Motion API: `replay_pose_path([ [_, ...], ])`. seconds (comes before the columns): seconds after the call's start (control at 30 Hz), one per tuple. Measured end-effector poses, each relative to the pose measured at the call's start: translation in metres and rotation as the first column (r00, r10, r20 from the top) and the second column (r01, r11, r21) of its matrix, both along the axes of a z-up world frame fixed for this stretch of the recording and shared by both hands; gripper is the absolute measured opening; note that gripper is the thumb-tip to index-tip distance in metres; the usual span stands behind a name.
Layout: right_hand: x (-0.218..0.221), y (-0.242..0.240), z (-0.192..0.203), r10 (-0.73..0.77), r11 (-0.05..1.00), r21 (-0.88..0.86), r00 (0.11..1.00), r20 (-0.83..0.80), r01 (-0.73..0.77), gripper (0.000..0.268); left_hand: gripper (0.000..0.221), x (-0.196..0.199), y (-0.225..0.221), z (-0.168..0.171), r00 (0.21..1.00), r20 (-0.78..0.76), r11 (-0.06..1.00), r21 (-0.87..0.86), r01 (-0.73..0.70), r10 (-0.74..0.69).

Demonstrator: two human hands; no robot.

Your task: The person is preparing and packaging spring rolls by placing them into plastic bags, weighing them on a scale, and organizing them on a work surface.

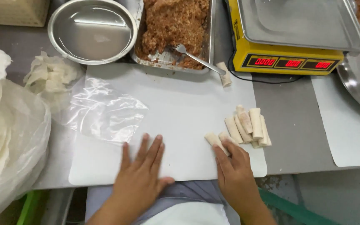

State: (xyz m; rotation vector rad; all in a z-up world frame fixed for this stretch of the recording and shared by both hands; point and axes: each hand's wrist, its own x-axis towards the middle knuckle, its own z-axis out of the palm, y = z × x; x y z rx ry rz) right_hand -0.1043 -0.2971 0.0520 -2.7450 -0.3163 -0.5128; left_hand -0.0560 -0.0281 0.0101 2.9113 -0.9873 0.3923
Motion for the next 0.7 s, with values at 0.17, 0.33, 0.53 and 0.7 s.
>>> replay_pose_path([
  [0.17,-0.003,-0.002,-0.008,0.051,0.997,0.053,0.998,0.023,-0.052,0.029,0.093,-0.008,-0.028,0.049,0.745,-0.410,0.822,-0.468,0.324,-0.527],
  [0.33,-0.011,0.021,0.007,0.119,0.927,0.357,0.993,0.010,-0.114,0.022,0.043,0.022,-0.043,0.073,0.804,-0.250,0.454,-0.891,0.028,-0.540],
  [0.53,-0.015,0.020,0.017,0.160,0.888,0.433,0.987,0.024,-0.155,0.013,0.024,0.041,-0.041,0.024,0.828,-0.236,0.726,-0.635,0.264,-0.508],
  [0.7,-0.009,-0.025,0.012,-0.183,0.981,0.068,0.983,0.029,0.181,0.032,0.024,0.051,-0.023,0.039,0.767,-0.407,0.721,-0.685,0.104,-0.497],
])
